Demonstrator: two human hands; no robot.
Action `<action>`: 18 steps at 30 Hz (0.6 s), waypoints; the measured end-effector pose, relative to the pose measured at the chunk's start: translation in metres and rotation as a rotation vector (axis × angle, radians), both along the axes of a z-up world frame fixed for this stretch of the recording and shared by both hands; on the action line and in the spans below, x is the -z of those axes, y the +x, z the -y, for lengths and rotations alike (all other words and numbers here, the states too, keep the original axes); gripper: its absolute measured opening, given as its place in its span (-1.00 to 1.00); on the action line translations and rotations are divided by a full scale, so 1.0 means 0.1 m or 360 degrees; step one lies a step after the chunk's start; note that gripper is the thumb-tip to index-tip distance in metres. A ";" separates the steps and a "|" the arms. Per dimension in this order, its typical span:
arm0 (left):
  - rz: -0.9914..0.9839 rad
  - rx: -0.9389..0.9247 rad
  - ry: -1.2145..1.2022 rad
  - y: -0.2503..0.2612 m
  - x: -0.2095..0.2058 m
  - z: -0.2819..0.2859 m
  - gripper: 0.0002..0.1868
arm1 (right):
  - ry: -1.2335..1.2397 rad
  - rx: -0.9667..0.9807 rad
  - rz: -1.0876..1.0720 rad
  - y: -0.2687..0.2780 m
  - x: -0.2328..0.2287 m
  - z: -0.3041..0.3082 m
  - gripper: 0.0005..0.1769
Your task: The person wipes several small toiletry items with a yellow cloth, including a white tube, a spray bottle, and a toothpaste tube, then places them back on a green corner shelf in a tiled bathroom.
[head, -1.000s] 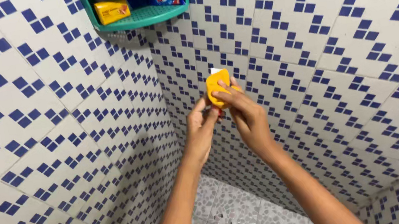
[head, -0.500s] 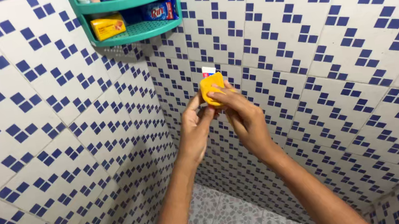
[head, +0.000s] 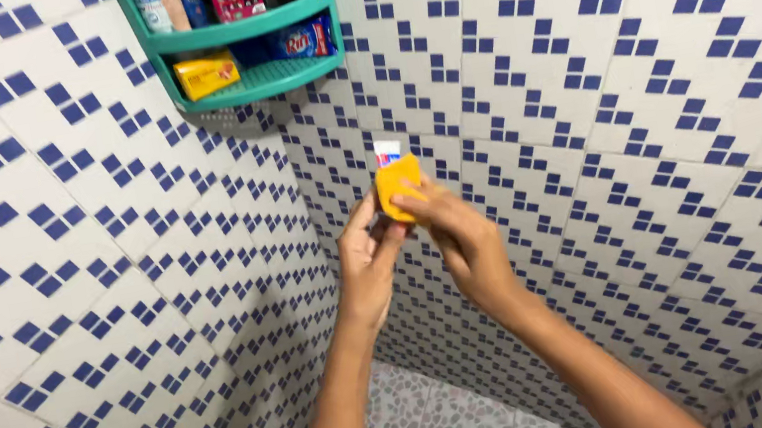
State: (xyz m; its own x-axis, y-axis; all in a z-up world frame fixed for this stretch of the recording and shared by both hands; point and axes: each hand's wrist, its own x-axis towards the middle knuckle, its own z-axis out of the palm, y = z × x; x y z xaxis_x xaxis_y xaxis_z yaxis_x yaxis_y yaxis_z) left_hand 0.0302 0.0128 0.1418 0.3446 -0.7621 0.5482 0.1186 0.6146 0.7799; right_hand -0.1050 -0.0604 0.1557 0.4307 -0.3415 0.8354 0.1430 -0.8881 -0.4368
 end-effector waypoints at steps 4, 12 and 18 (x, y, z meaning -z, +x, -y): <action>0.0054 0.0010 0.0009 0.04 0.05 0.01 -0.44 | -0.0003 0.0001 -0.0058 -0.02 -0.05 0.03 -0.46; 0.0093 0.0053 0.0080 -0.11 0.01 0.03 -0.35 | -0.0002 0.0053 -0.0001 0.02 -0.30 0.24 -0.45; -0.0116 0.0008 -0.0085 0.01 -0.20 0.03 -0.32 | 0.0107 -0.0071 -0.0151 -0.07 -0.20 0.00 -0.36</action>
